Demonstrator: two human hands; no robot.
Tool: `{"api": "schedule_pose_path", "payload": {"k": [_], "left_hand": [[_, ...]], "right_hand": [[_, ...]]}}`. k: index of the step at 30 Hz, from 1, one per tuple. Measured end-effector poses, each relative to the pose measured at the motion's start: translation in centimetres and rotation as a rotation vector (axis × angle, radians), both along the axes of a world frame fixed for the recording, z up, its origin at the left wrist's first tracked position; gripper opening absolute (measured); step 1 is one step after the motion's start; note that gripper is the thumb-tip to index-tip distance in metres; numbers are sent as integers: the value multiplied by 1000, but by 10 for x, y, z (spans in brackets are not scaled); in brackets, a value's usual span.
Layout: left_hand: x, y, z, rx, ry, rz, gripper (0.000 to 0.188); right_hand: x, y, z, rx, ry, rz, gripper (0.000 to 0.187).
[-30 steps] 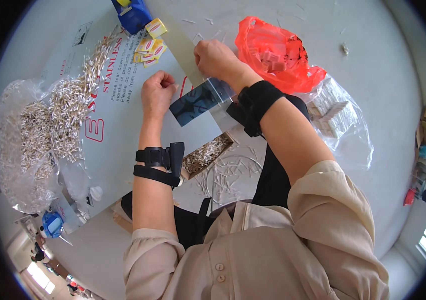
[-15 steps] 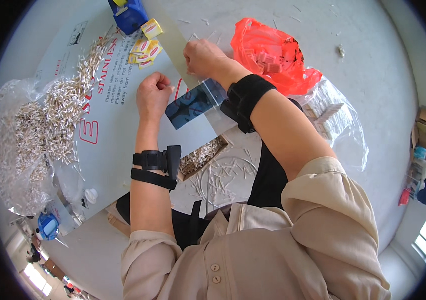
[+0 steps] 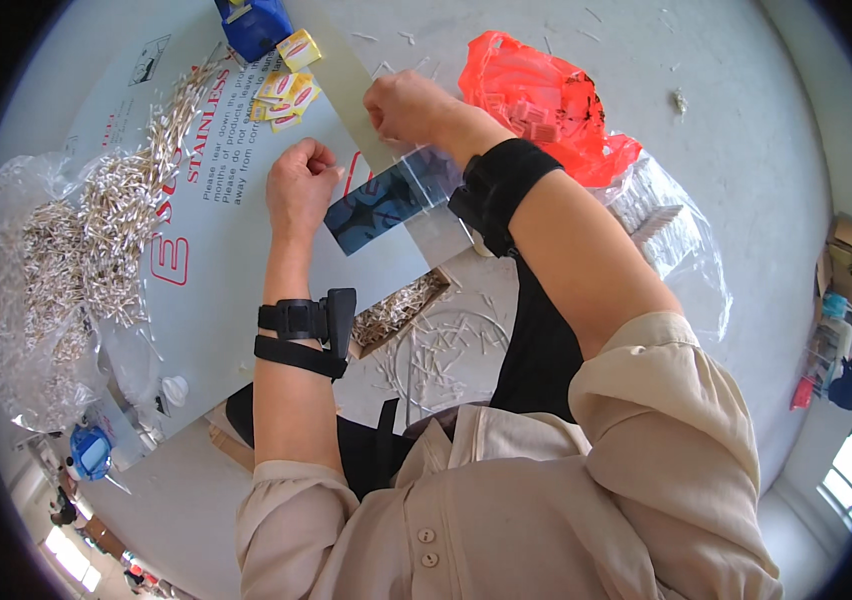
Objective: Packing small items into plastic bags, using tape and scissors to secure them.
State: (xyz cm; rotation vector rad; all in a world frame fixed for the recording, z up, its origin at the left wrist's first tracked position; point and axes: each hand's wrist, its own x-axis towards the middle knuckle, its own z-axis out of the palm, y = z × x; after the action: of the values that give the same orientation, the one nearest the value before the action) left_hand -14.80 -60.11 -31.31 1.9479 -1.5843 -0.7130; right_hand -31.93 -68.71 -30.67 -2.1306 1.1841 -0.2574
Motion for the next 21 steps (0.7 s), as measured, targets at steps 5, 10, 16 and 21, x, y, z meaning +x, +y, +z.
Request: {"api": "schedule_pose_path", "payload": {"k": [5,10,16,21], "left_hand": [[2,1,-1,-5,10,11,13],[6,0,-9,-123,7,-51,6],[5,4,-8,-90,21,-35,5],[2,4,-7,-66,49,-52,6]], "right_hand": [[7,6,7,-14,30,40,12],[-2,10,-8,-50,-155,-35,8],[0,40,-13,-423,-137,13,10],[6,49,-14,-618,178,-69,12]]}}
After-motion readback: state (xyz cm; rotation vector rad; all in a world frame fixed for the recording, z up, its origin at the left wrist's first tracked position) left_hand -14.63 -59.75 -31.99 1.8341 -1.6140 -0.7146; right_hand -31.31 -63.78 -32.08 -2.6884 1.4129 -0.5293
